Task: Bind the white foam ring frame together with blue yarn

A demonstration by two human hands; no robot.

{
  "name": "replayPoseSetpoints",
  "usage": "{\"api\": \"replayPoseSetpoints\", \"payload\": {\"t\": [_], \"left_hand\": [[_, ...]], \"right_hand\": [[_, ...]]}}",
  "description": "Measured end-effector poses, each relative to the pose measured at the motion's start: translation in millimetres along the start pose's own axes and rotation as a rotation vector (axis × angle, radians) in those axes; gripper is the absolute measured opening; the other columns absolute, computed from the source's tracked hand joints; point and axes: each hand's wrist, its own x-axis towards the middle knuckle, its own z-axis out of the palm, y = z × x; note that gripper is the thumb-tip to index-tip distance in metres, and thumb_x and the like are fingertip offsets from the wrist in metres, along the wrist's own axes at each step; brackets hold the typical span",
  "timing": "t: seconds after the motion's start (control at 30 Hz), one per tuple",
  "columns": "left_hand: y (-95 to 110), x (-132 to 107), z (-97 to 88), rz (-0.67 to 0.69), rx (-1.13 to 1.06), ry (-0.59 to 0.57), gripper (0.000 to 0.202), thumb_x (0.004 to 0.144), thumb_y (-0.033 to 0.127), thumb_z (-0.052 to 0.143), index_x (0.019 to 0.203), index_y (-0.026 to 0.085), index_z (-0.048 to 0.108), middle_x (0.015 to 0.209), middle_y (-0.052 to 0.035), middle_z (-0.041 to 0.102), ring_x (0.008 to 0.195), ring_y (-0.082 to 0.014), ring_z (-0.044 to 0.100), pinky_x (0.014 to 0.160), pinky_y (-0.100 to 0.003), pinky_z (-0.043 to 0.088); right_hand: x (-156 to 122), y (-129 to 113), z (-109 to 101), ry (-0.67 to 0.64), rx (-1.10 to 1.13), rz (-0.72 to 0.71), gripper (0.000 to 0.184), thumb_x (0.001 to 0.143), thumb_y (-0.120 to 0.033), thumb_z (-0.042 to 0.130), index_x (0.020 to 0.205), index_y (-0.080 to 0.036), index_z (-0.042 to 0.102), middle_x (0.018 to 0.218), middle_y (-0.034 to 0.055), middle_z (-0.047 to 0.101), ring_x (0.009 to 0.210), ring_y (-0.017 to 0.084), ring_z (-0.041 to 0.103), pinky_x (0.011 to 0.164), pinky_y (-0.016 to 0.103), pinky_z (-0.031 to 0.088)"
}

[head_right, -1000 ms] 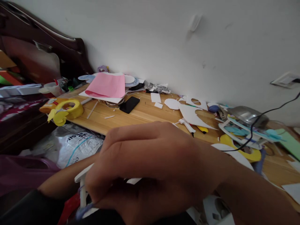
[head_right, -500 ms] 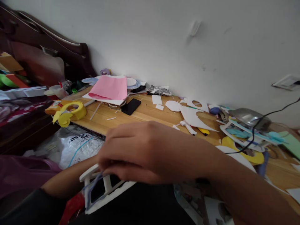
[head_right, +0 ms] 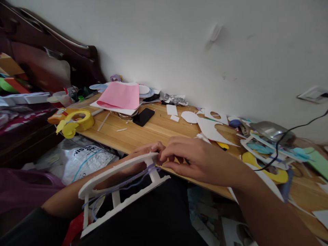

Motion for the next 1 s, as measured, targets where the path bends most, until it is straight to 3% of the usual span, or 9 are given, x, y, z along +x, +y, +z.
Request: {"api": "replayPoseSetpoints", "payload": {"t": [0.17, 0.33, 0.47, 0.57, 0.83, 1.0], "left_hand": [[2.8, -0.5, -2.2, 0.001, -0.039, -0.028, 0.044, 0.101, 0.056, 0.044, 0.087, 0.015, 0.056, 0.085, -0.0019, 0.052, 0.080, -0.0143, 0.047, 0.076, -0.028, 0.040], [2.9, 2.2, 0.1, -0.036, -0.032, -0.039, 0.045, 0.101, 0.054, 0.044, 0.089, 0.014, 0.058, 0.087, -0.0042, 0.056, 0.083, -0.0158, 0.050, 0.081, -0.029, 0.042], [3.3, 3.5, 4.8, -0.001, -0.073, -0.066, 0.048, 0.098, 0.057, 0.048, 0.089, 0.012, 0.061, 0.093, -0.0068, 0.061, 0.089, -0.0178, 0.055, 0.085, -0.030, 0.043], [5.1, 2.9, 8.2, -0.013, -0.062, -0.069, 0.052, 0.096, 0.062, 0.050, 0.092, 0.012, 0.062, 0.098, -0.0075, 0.063, 0.096, -0.0197, 0.056, 0.089, -0.031, 0.044], [0.5, 2.3, 8.3, -0.071, -0.009, -0.070, 0.059, 0.091, 0.072, 0.050, 0.091, 0.014, 0.062, 0.091, -0.0046, 0.063, 0.091, -0.0185, 0.055, 0.090, -0.032, 0.046], [-6.8, 2.3, 8.4, -0.058, -0.014, -0.074, 0.056, 0.096, 0.067, 0.044, 0.093, 0.013, 0.061, 0.089, -0.0046, 0.061, 0.088, -0.0179, 0.054, 0.088, -0.032, 0.047]], "right_hand": [[1.3, 1.1, 18.8, 0.171, -0.001, -0.024, 0.007, 0.097, -0.018, 0.060, 0.102, -0.018, 0.066, 0.095, 0.0029, 0.068, 0.089, 0.012, 0.062, 0.080, 0.024, 0.045], [1.2, 3.7, 18.8, 0.051, 0.133, -0.057, 0.007, 0.096, -0.020, 0.063, 0.103, -0.018, 0.064, 0.096, 0.0026, 0.065, 0.090, 0.012, 0.060, 0.081, 0.024, 0.045], [0.9, 7.9, 21.6, 0.044, 0.117, -0.065, 0.002, 0.097, -0.018, 0.060, 0.099, -0.019, 0.062, 0.093, 0.0017, 0.064, 0.088, 0.011, 0.059, 0.080, 0.023, 0.044], [-0.2, 8.7, 25.4, 0.026, 0.075, -0.080, 0.004, 0.095, -0.015, 0.060, 0.094, -0.019, 0.060, 0.090, 0.0007, 0.062, 0.085, 0.011, 0.057, 0.077, 0.023, 0.043], [-3.5, -1.8, 23.2, 0.046, -0.137, -0.116, 0.013, 0.093, -0.011, 0.050, 0.086, -0.019, 0.056, 0.080, 0.0014, 0.058, 0.072, 0.012, 0.053, 0.067, 0.025, 0.040], [-2.7, -6.1, 18.6, 0.016, -0.209, -0.115, 0.013, 0.097, -0.015, 0.048, 0.090, -0.019, 0.059, 0.083, 0.0022, 0.060, 0.074, 0.013, 0.053, 0.068, 0.026, 0.040]]}}
